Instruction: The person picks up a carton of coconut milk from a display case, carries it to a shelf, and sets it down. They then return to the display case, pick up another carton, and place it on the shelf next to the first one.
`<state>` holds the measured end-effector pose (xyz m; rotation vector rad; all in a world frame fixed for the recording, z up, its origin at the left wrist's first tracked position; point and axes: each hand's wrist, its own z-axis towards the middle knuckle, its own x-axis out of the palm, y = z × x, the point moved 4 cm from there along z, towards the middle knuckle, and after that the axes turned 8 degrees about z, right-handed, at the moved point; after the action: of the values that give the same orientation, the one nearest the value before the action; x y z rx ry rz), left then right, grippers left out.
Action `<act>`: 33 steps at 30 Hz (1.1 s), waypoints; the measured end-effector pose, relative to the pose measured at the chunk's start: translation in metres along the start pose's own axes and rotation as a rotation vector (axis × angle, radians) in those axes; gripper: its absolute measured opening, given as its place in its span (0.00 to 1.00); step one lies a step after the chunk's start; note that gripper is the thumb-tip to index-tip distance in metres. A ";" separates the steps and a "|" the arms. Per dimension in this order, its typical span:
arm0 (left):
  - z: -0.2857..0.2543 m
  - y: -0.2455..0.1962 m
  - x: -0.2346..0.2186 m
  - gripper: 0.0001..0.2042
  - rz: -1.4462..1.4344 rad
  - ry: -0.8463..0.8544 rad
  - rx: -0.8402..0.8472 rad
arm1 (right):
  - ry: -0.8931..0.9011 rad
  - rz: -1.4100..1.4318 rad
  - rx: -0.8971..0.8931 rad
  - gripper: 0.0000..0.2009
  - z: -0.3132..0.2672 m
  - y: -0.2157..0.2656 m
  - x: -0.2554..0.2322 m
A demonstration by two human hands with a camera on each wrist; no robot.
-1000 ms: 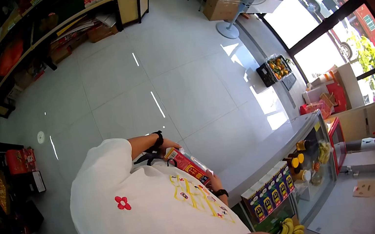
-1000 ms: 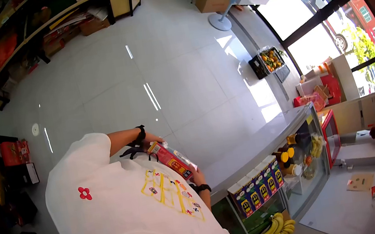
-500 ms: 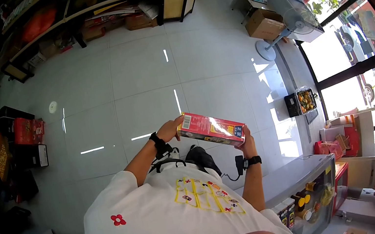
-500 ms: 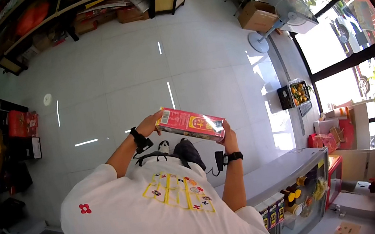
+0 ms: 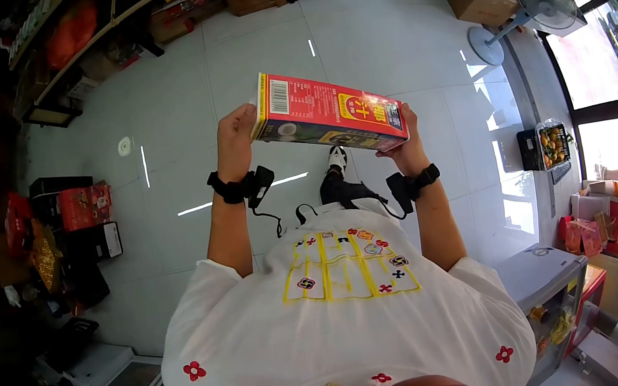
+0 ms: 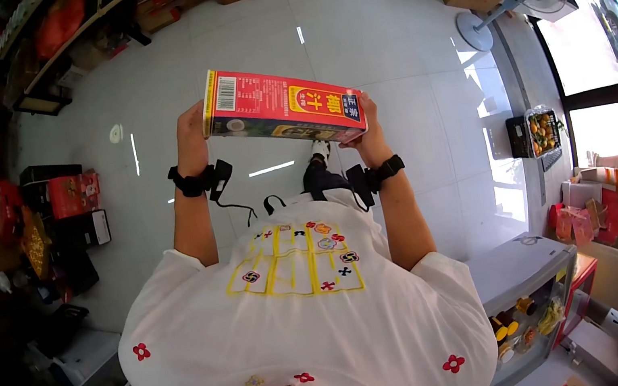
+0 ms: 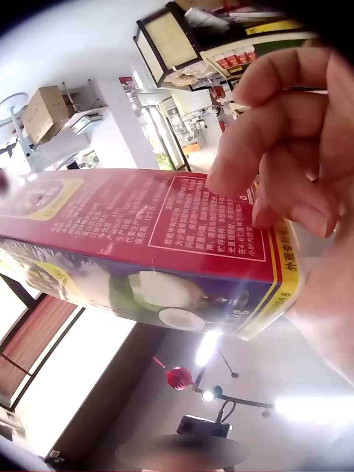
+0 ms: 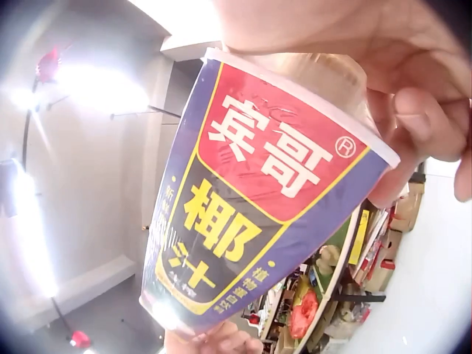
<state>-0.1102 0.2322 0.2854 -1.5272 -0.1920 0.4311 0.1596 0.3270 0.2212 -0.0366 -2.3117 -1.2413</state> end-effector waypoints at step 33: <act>0.421 0.069 0.125 0.17 -0.120 0.141 -0.031 | -0.174 -0.061 -0.110 0.23 0.350 0.143 -0.100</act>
<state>-0.1693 0.6678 0.2187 -1.5611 -0.1798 0.2253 0.1354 0.7058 0.1287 -0.1175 -2.4044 -1.4463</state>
